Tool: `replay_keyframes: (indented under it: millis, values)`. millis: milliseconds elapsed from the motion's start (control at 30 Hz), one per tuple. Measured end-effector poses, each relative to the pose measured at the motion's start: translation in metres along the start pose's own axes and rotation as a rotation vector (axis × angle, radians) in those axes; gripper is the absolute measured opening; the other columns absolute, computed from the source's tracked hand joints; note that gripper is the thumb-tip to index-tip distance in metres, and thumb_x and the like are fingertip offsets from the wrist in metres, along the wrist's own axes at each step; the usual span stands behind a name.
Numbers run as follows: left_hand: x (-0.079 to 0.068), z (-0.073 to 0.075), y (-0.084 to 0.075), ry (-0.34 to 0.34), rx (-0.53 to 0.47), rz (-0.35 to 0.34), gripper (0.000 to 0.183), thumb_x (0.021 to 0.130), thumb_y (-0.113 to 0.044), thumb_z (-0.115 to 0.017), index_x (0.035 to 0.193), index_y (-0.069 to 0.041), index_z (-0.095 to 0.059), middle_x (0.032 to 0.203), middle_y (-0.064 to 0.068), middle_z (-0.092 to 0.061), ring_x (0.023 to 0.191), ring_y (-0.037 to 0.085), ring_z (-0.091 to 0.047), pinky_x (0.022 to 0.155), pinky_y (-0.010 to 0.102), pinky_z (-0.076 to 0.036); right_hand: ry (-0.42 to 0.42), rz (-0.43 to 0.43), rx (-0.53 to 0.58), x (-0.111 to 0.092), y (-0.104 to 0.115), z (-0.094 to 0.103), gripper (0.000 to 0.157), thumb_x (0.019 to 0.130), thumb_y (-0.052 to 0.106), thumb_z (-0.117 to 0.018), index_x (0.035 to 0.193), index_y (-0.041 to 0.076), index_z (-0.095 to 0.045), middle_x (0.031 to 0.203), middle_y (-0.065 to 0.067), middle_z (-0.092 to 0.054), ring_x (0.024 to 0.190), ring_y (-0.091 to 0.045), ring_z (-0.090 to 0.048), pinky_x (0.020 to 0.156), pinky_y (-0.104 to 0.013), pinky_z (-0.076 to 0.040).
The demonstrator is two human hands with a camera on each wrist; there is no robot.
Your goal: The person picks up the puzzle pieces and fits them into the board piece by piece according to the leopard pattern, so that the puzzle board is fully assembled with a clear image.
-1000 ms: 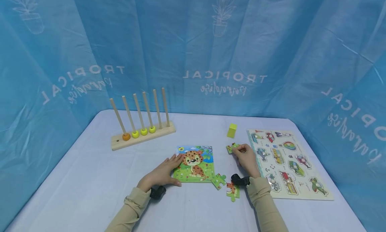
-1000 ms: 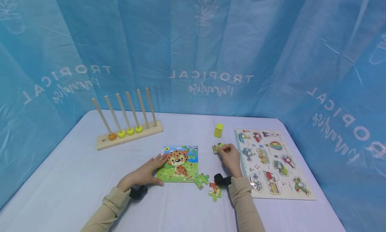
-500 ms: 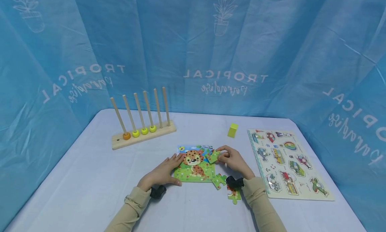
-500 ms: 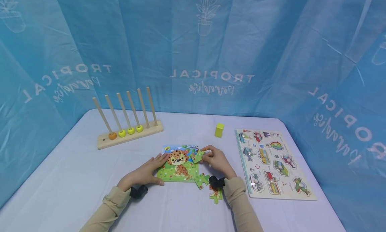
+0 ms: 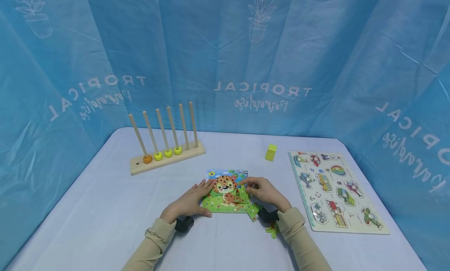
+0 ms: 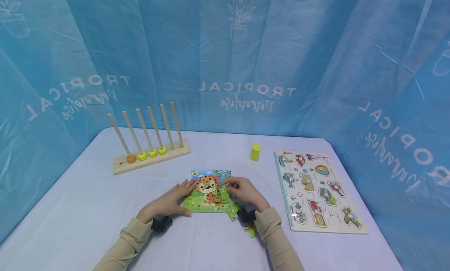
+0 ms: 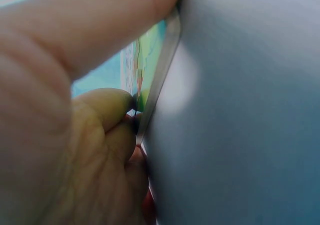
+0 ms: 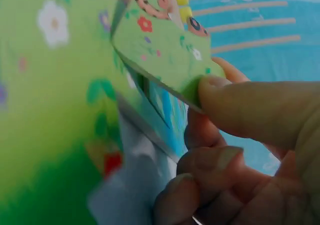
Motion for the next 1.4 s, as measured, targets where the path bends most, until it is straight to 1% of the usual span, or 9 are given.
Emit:
replay_keyframes:
  millis: [133,200,400,533,633,767,1133,1233,1400]
  values:
    - [0.000,0.000,0.000,0.003,-0.003,0.006,0.103,0.078,-0.030,-0.079,0.154,-0.002,-0.017,0.162,0.018,-0.014,0.150,0.040,-0.008,0.123,0.058,-0.008,0.074,-0.008,-0.032,0.000,0.001,-0.008,0.028,0.098,0.010,-0.053,0.121,0.016,-0.068,0.085,-0.005,-0.059,0.058,-0.008,-0.042,0.053,-0.025,-0.041]
    - [0.000,0.000,-0.001,0.003,-0.002,0.008,0.102,0.078,-0.030,-0.079,0.154,-0.002,-0.017,0.162,0.018,-0.014,0.150,0.040,-0.008,0.123,0.058,-0.008,0.085,-0.013,-0.044,0.001,0.001,-0.011,0.027,0.098,0.011,-0.055,0.121,0.018,-0.068,0.084,-0.004,-0.057,0.059,-0.009,-0.041,0.054,-0.025,-0.041]
    - [0.000,0.000,-0.001,0.003,0.000,0.010,0.101,0.078,-0.030,-0.079,0.154,-0.001,-0.019,0.162,0.019,-0.014,0.150,0.041,-0.009,0.123,0.058,-0.008,0.042,-0.053,-0.082,0.002,0.002,-0.016,0.027,0.090,0.025,-0.070,0.116,0.019,-0.070,0.083,0.001,-0.054,0.067,-0.011,-0.040,0.060,-0.027,-0.038]
    - [0.000,0.001,-0.002,0.003,-0.003,0.005,0.102,0.078,-0.030,-0.079,0.154,-0.001,-0.018,0.162,0.019,-0.014,0.149,0.041,-0.009,0.123,0.058,-0.008,0.006,-0.108,-0.082,0.003,0.001,-0.017,0.034,0.084,0.022,-0.076,0.116,0.017,-0.067,0.081,0.001,-0.051,0.068,-0.012,-0.041,0.061,-0.027,-0.037]
    - [0.001,0.000,-0.002,0.005,-0.005,-0.005,0.102,0.079,-0.029,-0.079,0.154,-0.001,-0.016,0.162,0.019,-0.014,0.149,0.041,-0.008,0.122,0.059,-0.008,-0.028,-0.144,-0.068,0.003,0.001,-0.015,0.040,0.082,0.019,-0.078,0.119,0.014,-0.064,0.077,-0.001,-0.048,0.065,-0.013,-0.040,0.060,-0.026,-0.035]
    - [0.001,0.000,-0.002,0.004,-0.001,-0.011,0.102,0.079,-0.030,-0.079,0.154,-0.001,-0.016,0.162,0.019,-0.014,0.149,0.042,-0.008,0.122,0.060,-0.008,-0.063,-0.148,-0.091,0.003,0.002,-0.014,0.043,0.081,0.021,-0.078,0.121,0.012,-0.062,0.074,-0.001,-0.047,0.061,-0.011,-0.038,0.058,-0.024,-0.035]
    - [-0.001,0.000,0.001,0.005,0.000,-0.013,0.102,0.079,-0.030,-0.079,0.154,0.000,-0.017,0.161,0.020,-0.014,0.149,0.042,-0.008,0.122,0.061,-0.008,-0.076,-0.143,-0.134,0.003,0.008,-0.017,0.057,0.080,0.025,-0.079,0.130,0.009,-0.056,0.073,0.001,-0.048,0.059,-0.011,-0.037,0.054,-0.022,-0.031]
    - [-0.001,0.001,0.000,0.002,-0.004,-0.018,0.102,0.079,-0.029,-0.079,0.154,0.001,-0.017,0.161,0.020,-0.014,0.149,0.043,-0.008,0.121,0.061,-0.008,-0.052,-0.125,-0.101,0.003,0.004,-0.015,0.054,0.082,0.026,-0.077,0.130,0.010,-0.057,0.073,0.001,-0.049,0.058,-0.010,-0.037,0.056,-0.023,-0.034]
    - [0.001,0.001,-0.002,0.004,-0.007,-0.017,0.102,0.078,-0.029,-0.079,0.154,0.001,-0.017,0.161,0.021,-0.015,0.149,0.042,-0.009,0.122,0.060,-0.008,0.000,-0.137,0.021,-0.006,-0.010,-0.003,0.031,0.091,0.030,-0.067,0.114,0.010,-0.062,0.083,-0.003,-0.057,0.067,-0.014,-0.048,0.060,-0.029,-0.045]
Point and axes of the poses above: each hand's wrist, its own x-axis towards the middle knuckle, its own z-axis out of the back of the hand, y = z × x, the point moved 5 cm from there along x, towards the middle knuckle
